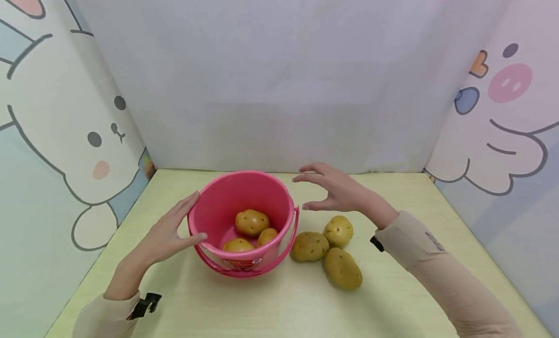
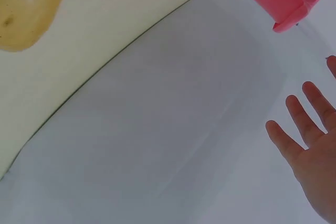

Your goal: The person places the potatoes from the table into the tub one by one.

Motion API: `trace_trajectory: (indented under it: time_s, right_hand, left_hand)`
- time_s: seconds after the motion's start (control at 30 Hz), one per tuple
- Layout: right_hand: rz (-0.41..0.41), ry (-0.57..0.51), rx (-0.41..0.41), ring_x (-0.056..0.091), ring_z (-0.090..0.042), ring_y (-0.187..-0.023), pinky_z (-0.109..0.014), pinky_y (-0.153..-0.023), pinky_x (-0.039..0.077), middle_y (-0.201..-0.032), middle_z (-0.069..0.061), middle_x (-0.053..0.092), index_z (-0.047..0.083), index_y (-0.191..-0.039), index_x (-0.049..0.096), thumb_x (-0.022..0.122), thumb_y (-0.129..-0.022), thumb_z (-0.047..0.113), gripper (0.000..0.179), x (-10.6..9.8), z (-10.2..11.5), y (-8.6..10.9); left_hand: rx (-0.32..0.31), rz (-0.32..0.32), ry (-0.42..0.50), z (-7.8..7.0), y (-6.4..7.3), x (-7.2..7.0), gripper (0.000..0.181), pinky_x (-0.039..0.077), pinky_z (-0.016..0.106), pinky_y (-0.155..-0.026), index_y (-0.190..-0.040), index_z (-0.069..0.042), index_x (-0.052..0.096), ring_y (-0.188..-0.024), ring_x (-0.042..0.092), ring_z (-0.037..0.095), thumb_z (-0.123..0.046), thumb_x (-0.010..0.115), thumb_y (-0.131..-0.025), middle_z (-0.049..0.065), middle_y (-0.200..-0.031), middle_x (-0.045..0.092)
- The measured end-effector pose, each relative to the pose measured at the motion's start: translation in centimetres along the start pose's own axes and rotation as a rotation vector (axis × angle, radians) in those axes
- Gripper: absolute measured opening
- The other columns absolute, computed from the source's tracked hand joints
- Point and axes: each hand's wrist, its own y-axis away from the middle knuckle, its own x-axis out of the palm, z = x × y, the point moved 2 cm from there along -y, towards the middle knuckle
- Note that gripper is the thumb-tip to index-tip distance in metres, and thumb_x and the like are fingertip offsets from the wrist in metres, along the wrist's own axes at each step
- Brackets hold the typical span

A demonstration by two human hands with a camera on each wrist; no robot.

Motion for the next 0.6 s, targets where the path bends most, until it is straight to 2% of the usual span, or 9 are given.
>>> trace_trajectory:
  time_s: [0.6]
  right_hand:
    - [-0.05,0.042,-0.027,0.037,-0.028,-0.121,-0.05,-0.094,0.036,-0.132,-0.01,0.042,0.015,-0.126,0.052,0.07,-0.078,0.04,0.056,1.6,-1.8,3.9]
  left_hand:
    - [0.006,-0.004,-0.006,-0.1,0.0,-0.1,0.09,0.045,0.058,-0.079,-0.145,-0.006,0.023,-0.126,0.027,0.039,-0.042,0.069,-0.076,0.018,-0.143,0.027]
